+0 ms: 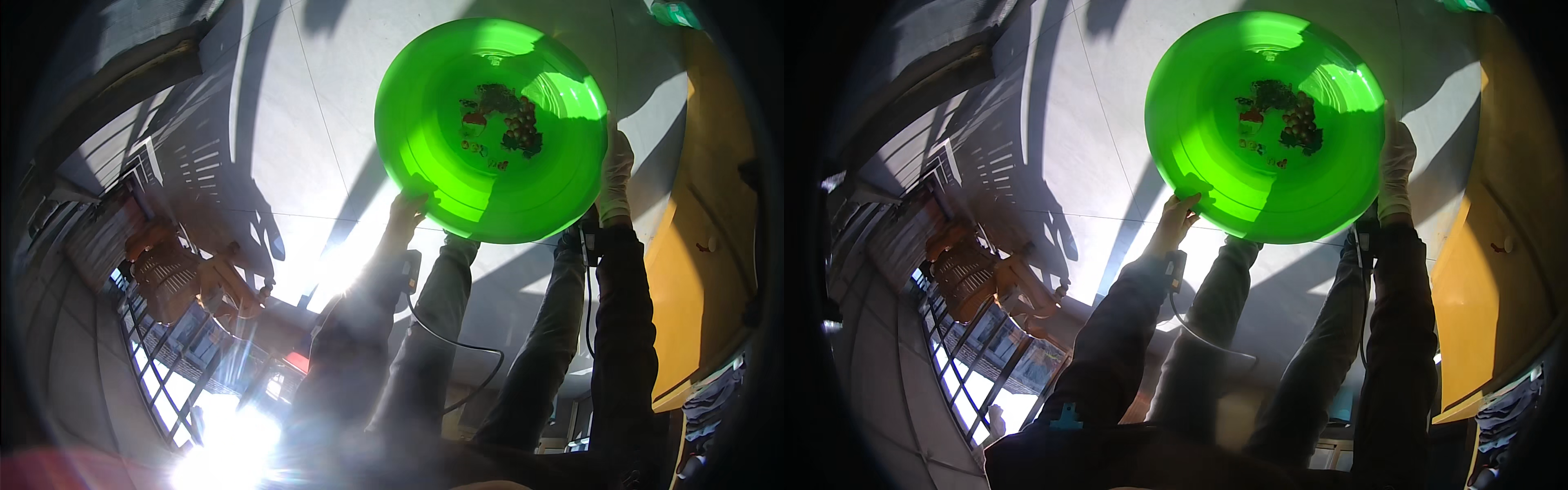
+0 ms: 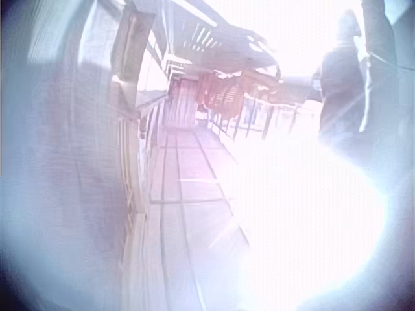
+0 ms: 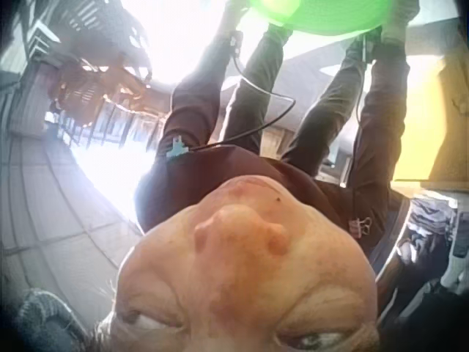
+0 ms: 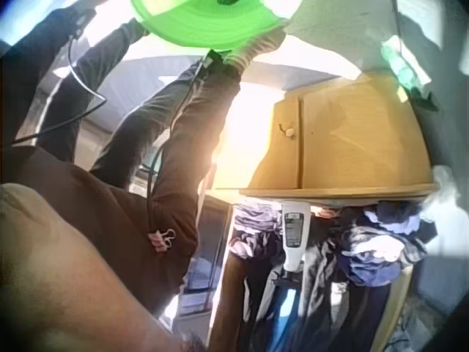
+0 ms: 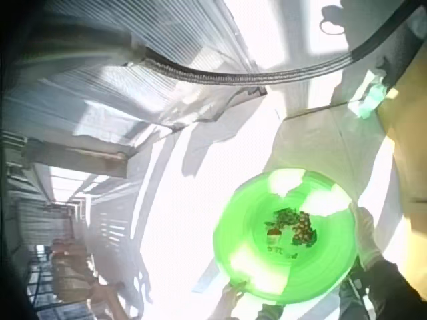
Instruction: The person carries a green basin, adds a dark lumpy substance, then scoops hot water from a large pot into the basin. They walk back inside and spray a cleaning solution into the basin, mixing the contents.
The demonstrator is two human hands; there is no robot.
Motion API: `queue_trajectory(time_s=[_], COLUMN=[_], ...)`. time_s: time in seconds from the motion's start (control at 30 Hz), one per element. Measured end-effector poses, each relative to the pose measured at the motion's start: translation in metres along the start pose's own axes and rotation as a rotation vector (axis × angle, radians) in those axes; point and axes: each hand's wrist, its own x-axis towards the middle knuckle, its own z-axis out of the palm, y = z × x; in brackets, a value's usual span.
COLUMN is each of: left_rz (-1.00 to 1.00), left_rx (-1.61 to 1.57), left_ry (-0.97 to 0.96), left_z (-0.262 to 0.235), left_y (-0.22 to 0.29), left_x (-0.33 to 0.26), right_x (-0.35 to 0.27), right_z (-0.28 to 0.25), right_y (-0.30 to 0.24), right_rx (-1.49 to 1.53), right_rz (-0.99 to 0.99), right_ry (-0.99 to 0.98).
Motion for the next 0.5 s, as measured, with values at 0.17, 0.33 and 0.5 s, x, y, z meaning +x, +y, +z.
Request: queue_trajectory(time_s=[0.17, 0.33, 0.5], left_rz=[0.02, -0.137, -0.114], left_rx=[0.44, 0.395, 0.248], left_ry=[0.354, 0.2, 0.277], left_z=[0.016, 0.02, 0.029], left_y=[-0.029, -0.062, -0.106], left_x=[-0.052, -0.143, -0.26], right_x=[-0.053, -0.151, -0.2], right_z=[-0.085, -0.274, -0.421], right_y=[0.013, 0.001, -0.005], right_rx=[0.773, 0.676, 0.713], right_rz=[0.812, 0.885, 1.212], right_ry=[-0.243, -0.142, -0.029])
